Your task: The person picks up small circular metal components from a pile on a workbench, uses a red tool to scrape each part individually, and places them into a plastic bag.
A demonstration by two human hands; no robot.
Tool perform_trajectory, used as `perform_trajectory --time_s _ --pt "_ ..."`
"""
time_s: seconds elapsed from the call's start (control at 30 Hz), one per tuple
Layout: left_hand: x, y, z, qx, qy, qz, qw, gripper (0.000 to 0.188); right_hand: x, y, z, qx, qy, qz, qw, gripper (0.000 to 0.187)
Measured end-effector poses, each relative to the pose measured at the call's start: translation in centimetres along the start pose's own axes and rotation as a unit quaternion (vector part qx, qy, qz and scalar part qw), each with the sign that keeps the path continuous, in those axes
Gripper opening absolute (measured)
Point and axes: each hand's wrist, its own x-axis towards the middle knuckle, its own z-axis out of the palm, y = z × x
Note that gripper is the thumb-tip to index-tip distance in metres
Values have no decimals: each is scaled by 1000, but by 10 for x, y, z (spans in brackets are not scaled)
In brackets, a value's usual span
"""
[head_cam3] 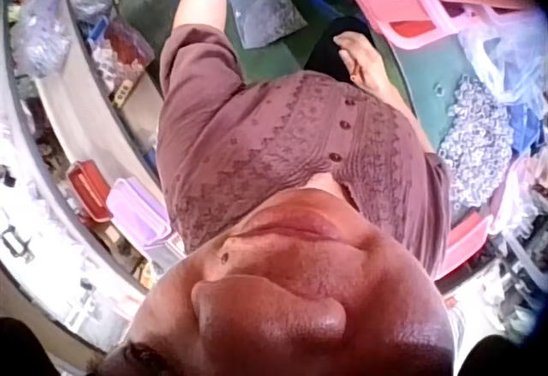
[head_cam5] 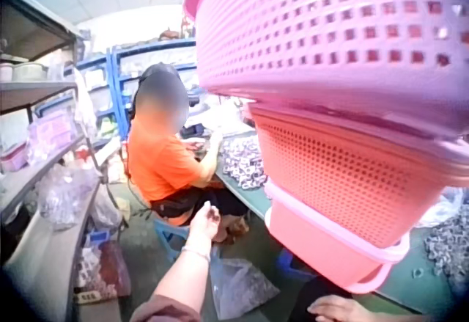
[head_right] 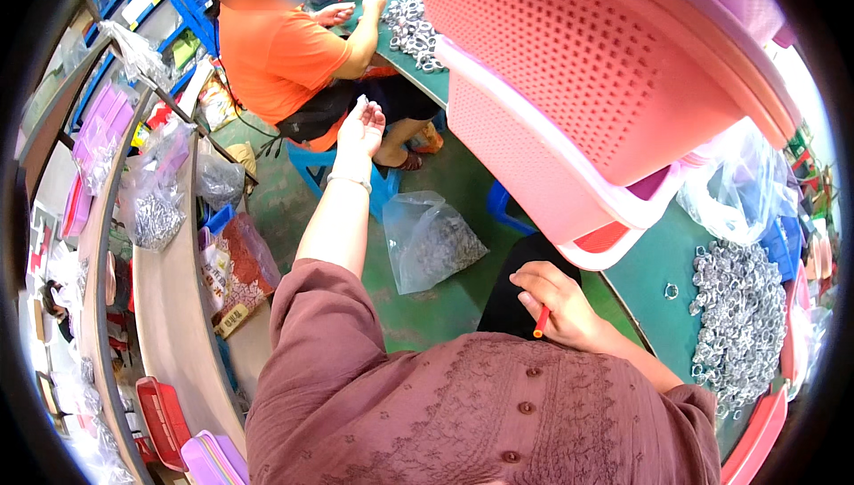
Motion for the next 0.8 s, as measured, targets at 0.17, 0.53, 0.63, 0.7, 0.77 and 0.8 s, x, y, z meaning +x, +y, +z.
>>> perform_trajectory --time_s 0.17,0.53,0.63,0.7,0.77,0.8 --pt "9 -1 15 18 -12 -21 1000 13 -4 1 -6 -3 7 5 1000 23" --pt "14 -2 17 35 -5 -42 999 16 -15 7 -11 -3 6 12 1000 22" --pt "12 -1 17 41 2 -37 998 16 -16 9 -11 1 7 12 1000 22" --pt "13 1 18 47 7 -38 998 16 -16 9 -11 5 8 9 1000 21" --pt "15 1 16 50 15 -38 998 14 -17 9 -11 8 8 5 1000 21" --pt "15 2 17 53 22 -34 998 14 -18 10 -10 11 9 2 1000 21"
